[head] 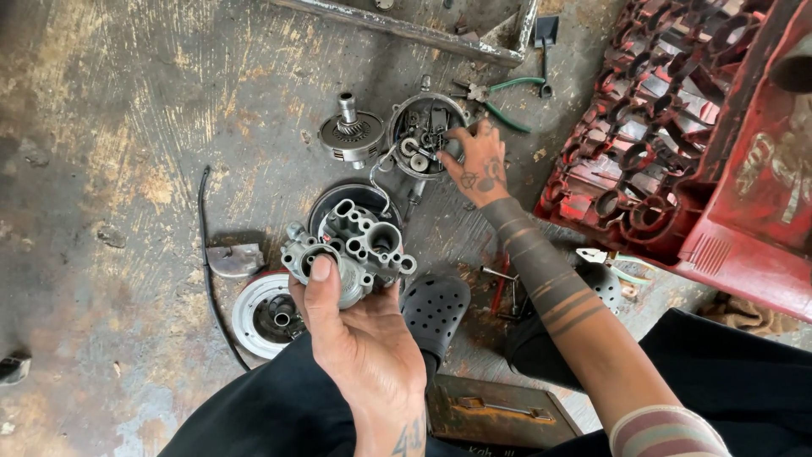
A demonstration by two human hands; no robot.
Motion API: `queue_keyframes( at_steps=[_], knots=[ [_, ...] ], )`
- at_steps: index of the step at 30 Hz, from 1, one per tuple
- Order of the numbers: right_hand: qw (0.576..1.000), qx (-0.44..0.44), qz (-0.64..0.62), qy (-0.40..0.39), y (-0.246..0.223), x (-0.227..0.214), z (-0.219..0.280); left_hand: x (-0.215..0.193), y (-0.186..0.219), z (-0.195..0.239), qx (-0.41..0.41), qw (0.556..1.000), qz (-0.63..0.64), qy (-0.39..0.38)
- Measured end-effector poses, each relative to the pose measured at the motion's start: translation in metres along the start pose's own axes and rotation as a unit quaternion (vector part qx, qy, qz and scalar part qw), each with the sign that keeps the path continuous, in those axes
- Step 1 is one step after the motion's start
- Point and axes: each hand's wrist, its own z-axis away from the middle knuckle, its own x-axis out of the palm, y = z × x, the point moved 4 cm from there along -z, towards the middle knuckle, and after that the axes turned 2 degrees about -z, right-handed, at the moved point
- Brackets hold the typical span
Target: The person sits on the floor assembling small engine components. They pick up a white plastic part and a metal cylinder, insert the plastic part into the cylinder, and then attach a larger metal housing. They continue to handle various small metal parts and tools while working on the assembly.
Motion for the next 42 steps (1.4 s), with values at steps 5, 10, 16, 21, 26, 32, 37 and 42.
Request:
queue_keyframes(
  at_steps=[5, 10, 16, 21, 26, 32, 37, 42],
  knots=[
    [0.998, -0.027, 0.053, 0.005, -0.006, 0.007, -0.012, 0.002, -0.001, 0.003, -0.014, 1.0, 0.007, -0.008],
    [0.977, -0.131, 0.158, 0.056, -0.027, 0.011, -0.026, 0.0, 0.001, 0.003, -0.018, 1.0, 0.019, -0.005],
    [0.978, -0.09, 0.185, 0.024, -0.028, 0.03, -0.042, 0.001, 0.003, 0.004, -0.031, 0.999, 0.016, -0.001],
    [0.979, -0.072, 0.187, 0.045, -0.028, 0.046, -0.047, 0.003, 0.006, 0.006, -0.04, 0.999, 0.014, 0.008],
    [0.979, 0.005, 0.197, 0.046, -0.031, 0.053, -0.057, 0.003, 0.006, 0.006, -0.047, 0.999, 0.02, 0.015],
    [0.967, -0.019, 0.255, -0.012, -0.032, 0.06, -0.061, 0.005, 0.008, 0.008, -0.047, 0.999, 0.004, 0.01],
    [0.986, 0.05, 0.123, -0.096, -0.021, 0.037, -0.072, 0.011, 0.012, 0.011, -0.05, 0.999, 0.015, 0.013],
    [0.98, 0.099, -0.169, -0.028, -0.025, -0.03, -0.056, 0.003, 0.009, 0.007, -0.037, 0.999, 0.024, -0.011]
  ],
)
